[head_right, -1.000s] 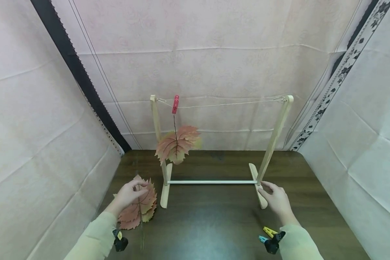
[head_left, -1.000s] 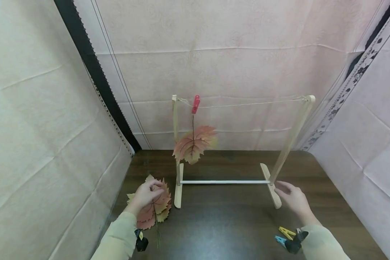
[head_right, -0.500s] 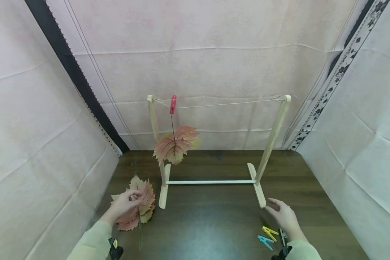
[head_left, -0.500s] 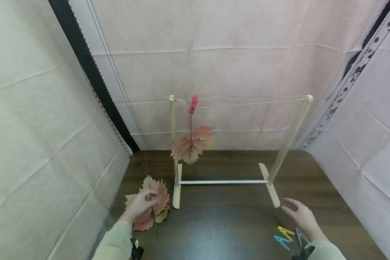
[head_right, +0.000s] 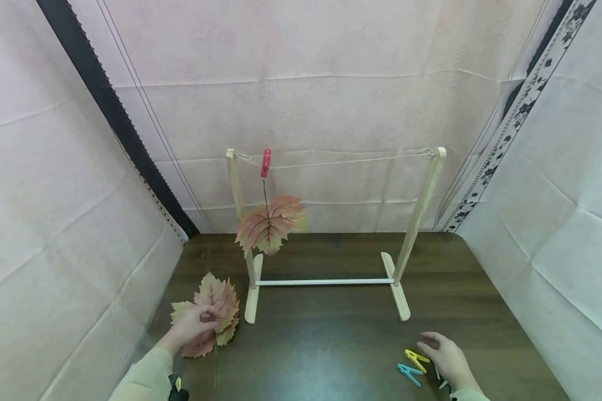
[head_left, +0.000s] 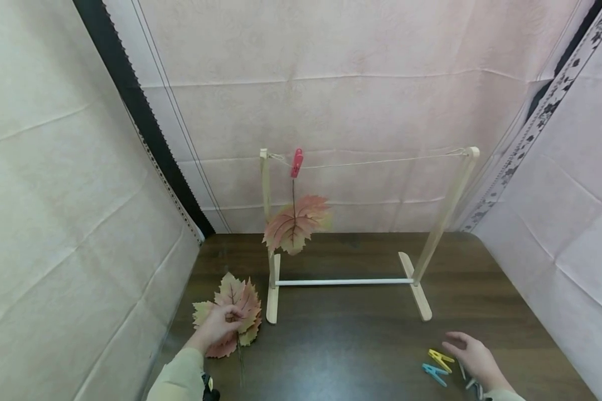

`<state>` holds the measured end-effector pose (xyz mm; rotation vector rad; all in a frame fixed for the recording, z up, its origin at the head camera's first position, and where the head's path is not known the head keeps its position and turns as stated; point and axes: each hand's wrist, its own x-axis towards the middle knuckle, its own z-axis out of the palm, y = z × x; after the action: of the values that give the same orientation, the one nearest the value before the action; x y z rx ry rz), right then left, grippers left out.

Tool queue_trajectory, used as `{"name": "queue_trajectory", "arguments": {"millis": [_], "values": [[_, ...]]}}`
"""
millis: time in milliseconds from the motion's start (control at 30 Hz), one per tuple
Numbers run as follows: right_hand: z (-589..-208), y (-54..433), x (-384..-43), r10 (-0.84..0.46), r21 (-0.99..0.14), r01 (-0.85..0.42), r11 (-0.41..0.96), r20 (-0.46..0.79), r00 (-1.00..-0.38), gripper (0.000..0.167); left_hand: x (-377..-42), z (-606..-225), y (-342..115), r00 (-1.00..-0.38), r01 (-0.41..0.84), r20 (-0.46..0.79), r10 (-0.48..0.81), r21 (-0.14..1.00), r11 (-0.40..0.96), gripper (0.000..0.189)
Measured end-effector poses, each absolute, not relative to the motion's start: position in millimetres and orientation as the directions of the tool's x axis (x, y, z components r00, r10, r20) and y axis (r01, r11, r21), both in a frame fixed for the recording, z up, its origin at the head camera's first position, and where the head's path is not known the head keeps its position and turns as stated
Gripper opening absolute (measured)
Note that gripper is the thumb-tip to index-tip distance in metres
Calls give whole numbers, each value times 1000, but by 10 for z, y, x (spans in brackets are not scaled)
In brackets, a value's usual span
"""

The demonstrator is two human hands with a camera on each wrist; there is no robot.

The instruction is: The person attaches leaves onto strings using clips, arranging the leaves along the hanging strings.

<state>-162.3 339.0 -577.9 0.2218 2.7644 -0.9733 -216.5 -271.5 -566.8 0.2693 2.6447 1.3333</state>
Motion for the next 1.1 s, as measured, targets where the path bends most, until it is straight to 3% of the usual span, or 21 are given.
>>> {"name": "queue_trajectory", "arguments": {"millis": [200,400,633,1000,1100], "values": [[-5902,3410,-1556,108,-664,283,692,-291,-950,58,-2116,-5724,-2721,-966,19,-141,217,796,605,25],[-5933,3423,-1538,154,-700,349,623,-328,-932,58,-2068,-5740,-2736,-969,51,-113,218,776,629,17],[-5970,3390,-1528,153,-710,350,612,-327,-932,64,-2044,-5821,-2751,-961,96,-110,255,730,676,20],[-5937,3246,-1620,188,-745,308,592,-245,-951,58,-2003,-5842,-2710,-938,74,-152,311,789,609,29],[-5934,3235,-1624,190,-750,317,580,-254,-948,58,-1991,-5864,-2699,-932,145,-113,345,756,639,25]]}}
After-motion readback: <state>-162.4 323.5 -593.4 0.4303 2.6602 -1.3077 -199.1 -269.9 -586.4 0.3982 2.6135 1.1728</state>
